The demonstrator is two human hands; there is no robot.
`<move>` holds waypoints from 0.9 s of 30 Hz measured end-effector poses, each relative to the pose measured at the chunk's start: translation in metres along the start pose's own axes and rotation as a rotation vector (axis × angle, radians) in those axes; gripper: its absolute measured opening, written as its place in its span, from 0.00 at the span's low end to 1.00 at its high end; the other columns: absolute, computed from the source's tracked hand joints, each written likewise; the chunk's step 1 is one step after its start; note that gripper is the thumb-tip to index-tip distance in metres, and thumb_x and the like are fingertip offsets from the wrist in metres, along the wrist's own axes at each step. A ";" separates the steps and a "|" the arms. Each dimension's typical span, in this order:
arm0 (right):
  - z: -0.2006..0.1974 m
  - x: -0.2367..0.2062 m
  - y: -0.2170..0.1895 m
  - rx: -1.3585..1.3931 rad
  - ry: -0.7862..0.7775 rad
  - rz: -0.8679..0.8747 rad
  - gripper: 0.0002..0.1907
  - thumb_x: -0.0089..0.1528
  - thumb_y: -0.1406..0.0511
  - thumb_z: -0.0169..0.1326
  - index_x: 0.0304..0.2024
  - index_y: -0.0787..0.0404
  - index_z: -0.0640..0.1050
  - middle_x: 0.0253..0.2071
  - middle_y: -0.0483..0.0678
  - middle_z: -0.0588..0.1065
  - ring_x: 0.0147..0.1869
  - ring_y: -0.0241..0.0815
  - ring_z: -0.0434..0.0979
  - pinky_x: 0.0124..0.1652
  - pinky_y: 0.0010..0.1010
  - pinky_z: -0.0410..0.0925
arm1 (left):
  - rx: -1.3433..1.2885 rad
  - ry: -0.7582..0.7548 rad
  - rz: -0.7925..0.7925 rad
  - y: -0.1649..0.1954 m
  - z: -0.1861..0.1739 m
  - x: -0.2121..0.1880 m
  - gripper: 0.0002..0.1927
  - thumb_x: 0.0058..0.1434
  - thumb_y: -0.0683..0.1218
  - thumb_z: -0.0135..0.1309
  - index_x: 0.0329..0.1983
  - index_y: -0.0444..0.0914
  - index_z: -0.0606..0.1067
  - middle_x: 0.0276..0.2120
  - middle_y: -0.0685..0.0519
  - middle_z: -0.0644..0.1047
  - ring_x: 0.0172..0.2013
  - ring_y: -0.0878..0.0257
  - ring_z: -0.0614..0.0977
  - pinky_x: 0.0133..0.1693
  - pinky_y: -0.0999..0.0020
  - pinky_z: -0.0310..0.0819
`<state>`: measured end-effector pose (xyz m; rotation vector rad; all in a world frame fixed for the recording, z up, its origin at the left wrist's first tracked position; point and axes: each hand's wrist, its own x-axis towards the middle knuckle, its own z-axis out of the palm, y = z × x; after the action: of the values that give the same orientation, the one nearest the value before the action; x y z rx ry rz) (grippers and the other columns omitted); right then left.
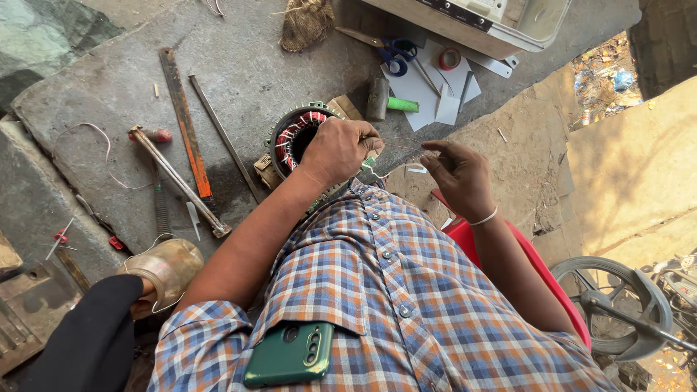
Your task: The person uses a hammer to tap and adjust the windings inside a stator core, then ties the windings with white string and cuts the excess with scissors.
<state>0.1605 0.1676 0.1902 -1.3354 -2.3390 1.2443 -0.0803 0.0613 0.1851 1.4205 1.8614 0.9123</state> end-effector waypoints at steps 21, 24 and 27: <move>0.006 -0.004 0.000 0.153 0.081 -0.433 0.07 0.66 0.74 0.59 0.47 0.65 0.79 0.40 0.48 0.80 0.42 0.34 0.82 0.41 0.24 0.76 | -0.038 0.224 0.049 0.009 -0.023 -0.024 0.10 0.68 0.47 0.58 0.36 0.35 0.80 0.26 0.47 0.82 0.28 0.56 0.85 0.31 0.62 0.77; 0.005 -0.005 -0.004 0.043 0.157 -0.451 0.04 0.66 0.74 0.59 0.44 0.64 0.80 0.38 0.48 0.80 0.40 0.35 0.82 0.40 0.25 0.74 | -0.013 0.232 0.057 0.013 -0.023 -0.027 0.11 0.68 0.48 0.57 0.35 0.35 0.79 0.25 0.47 0.81 0.27 0.56 0.85 0.30 0.62 0.77; 0.005 -0.005 -0.007 0.038 0.207 -0.514 0.03 0.67 0.73 0.60 0.44 0.65 0.80 0.40 0.50 0.79 0.41 0.36 0.81 0.41 0.26 0.74 | 0.024 0.278 0.116 0.019 -0.022 -0.030 0.11 0.69 0.48 0.56 0.35 0.35 0.79 0.25 0.47 0.81 0.27 0.56 0.84 0.31 0.63 0.77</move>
<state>0.1565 0.1589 0.1936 -0.7324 -2.2872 0.9348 -0.0812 0.0325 0.2150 1.4907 2.0115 1.2001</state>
